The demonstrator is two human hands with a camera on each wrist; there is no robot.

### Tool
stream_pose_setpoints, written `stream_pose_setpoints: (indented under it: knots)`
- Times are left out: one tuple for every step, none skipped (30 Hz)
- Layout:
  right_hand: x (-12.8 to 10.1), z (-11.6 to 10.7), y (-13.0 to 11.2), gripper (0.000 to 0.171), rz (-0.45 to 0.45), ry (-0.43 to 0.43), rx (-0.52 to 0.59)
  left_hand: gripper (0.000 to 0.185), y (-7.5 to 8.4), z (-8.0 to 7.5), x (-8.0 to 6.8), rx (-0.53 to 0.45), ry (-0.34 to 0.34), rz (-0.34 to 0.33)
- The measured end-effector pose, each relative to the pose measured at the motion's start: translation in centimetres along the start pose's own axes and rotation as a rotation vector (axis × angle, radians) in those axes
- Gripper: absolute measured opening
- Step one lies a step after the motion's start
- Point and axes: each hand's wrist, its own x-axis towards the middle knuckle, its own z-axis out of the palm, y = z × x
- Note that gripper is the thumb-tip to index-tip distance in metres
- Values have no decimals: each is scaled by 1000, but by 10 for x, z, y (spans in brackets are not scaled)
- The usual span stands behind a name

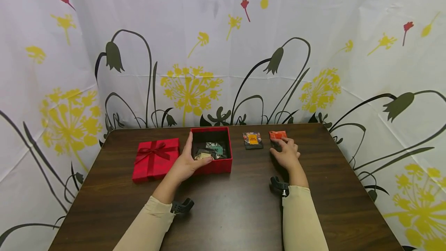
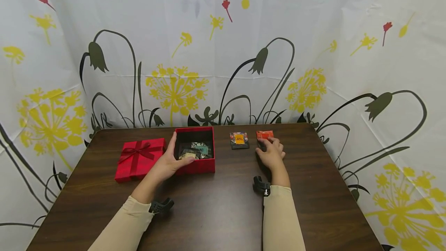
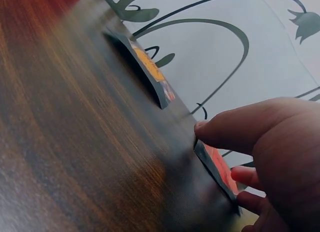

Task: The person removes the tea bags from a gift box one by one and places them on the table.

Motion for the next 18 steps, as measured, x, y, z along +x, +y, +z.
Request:
stream_pose_setpoints:
  knots:
    - [0,0,0,51,2,7,12,131,0,0,0,2,0,2]
    - [0,0,0,50,5,17,28,131,0,0,0,3,-1,6]
    - [0,0,0,49,7,29,45,131,0,0,0,-2,-1,6]
    - [0,0,0,48,9,45,66,131,0,0,0,-4,-1,7]
    - [0,0,1,47,11,63,88,131,0,-1,0,-5,-2,8]
    - [-1,0,1,45,16,83,110,132,0,-1,-1,-7,-2,8]
    - [-1,0,1,43,18,106,128,132,0,0,-1,-10,-1,8]
    - [-1,0,1,41,21,132,148,132,0,0,-1,-11,-1,11]
    - [-1,-1,1,39,18,158,166,132,0,0,-1,-14,0,12]
    - [-1,-2,0,37,14,183,184,131,0,0,0,-17,2,13]
    - [-2,-3,0,35,9,206,201,131,0,0,0,-23,4,13]
    - [-2,-3,-1,33,3,227,216,131,0,0,0,-27,5,15]
    - [-2,-4,-2,32,-4,247,229,131,-1,0,0,-29,6,18]
    - [-2,-5,-4,30,-11,267,246,132,-1,0,0,-29,5,21]
    - [-2,-6,-6,29,-22,291,259,132,-1,0,0,-33,7,21]
    - [-2,-7,-8,27,-31,317,271,132,-1,0,0,-33,7,22]
    - [-2,-9,-10,25,-48,343,291,132,-2,0,0,-33,7,22]
    - [-3,-10,-13,23,-65,367,310,132,-2,0,0,-32,6,21]
